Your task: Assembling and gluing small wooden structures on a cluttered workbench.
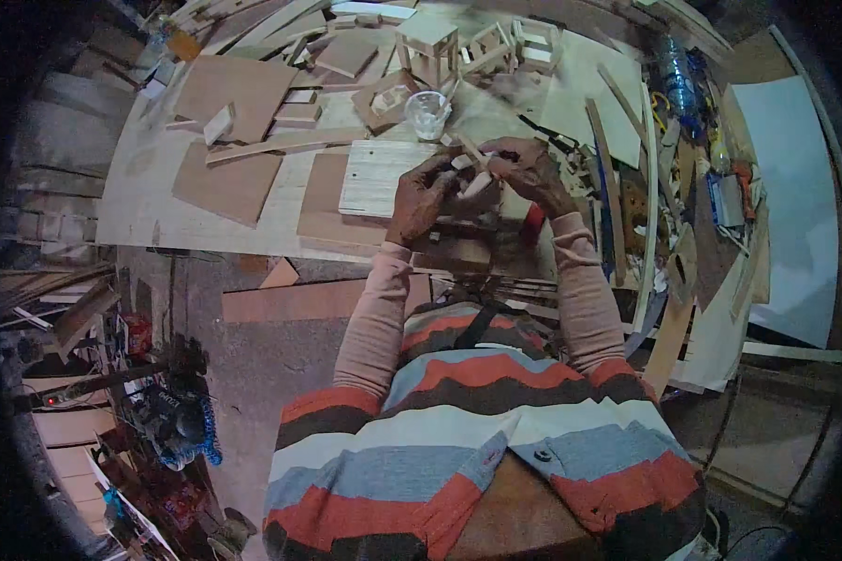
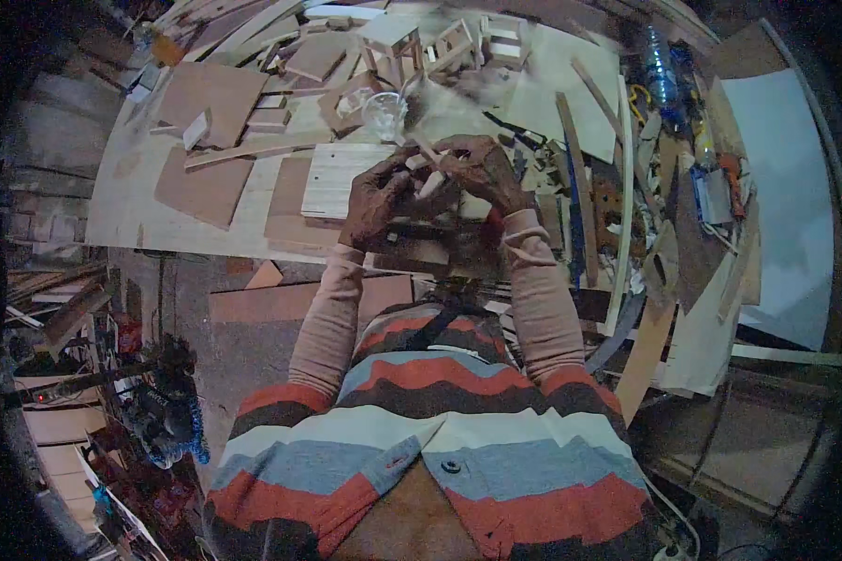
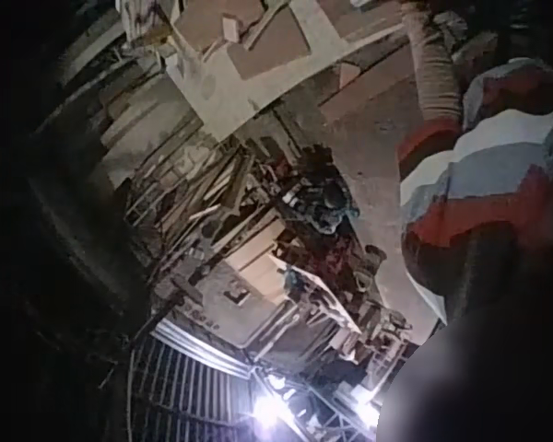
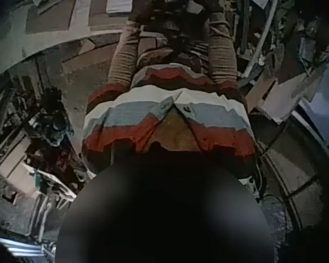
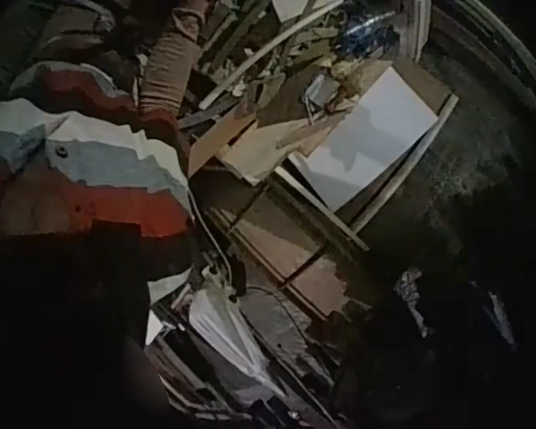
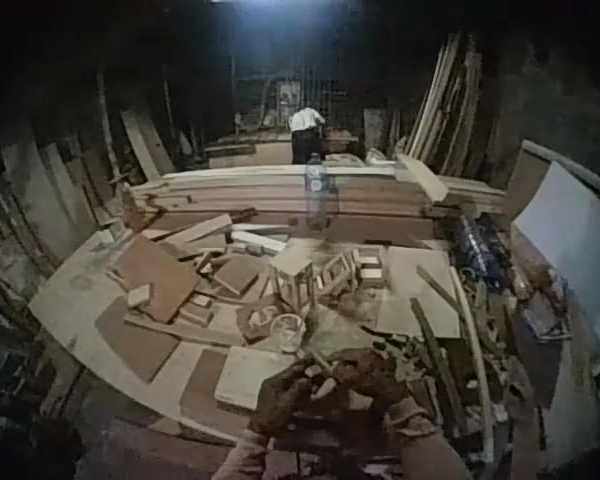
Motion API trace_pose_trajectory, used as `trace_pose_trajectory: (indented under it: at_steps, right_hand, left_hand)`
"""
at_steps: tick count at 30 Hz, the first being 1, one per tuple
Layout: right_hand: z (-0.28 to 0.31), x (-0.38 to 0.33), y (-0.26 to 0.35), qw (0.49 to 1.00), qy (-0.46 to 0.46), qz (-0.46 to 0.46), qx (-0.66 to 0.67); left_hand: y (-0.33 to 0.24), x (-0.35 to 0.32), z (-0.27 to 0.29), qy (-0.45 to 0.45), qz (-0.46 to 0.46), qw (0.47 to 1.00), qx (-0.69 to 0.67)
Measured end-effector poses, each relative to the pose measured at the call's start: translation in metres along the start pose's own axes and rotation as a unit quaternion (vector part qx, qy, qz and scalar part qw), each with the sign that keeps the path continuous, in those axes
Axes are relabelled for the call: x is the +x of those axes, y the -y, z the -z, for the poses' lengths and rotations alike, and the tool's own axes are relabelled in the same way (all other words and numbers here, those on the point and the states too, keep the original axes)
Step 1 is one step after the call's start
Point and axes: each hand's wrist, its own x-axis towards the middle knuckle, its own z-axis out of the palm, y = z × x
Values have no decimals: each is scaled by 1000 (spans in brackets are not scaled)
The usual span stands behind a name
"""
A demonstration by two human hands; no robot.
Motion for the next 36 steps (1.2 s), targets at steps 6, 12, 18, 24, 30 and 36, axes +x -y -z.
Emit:
trace_pose_trajectory:
  at_steps: [6,12,18,24,30,36]
  right_hand:
    - [0,-8,12,996,-46,67,-32]
    - [-6,-11,28,996,-59,30,-64]
    - [-7,-10,32,997,-45,35,-50]
    - [1,-9,28,999,-5,51,-16]
    - [1,-8,28,999,7,31,-14]
    - [-1,-7,29,997,-6,71,-30]
  left_hand:
    - [-3,-3,-1,14,-8,998,-59]
    - [-7,-4,0,1,-14,1000,27]
    - [-6,-4,1,7,-45,999,3]
    - [-1,-2,2,-1,-18,1000,8]
    - [-1,-1,1,-8,-7,1000,20]
    - [1,-1,3,1,-9,1000,4]
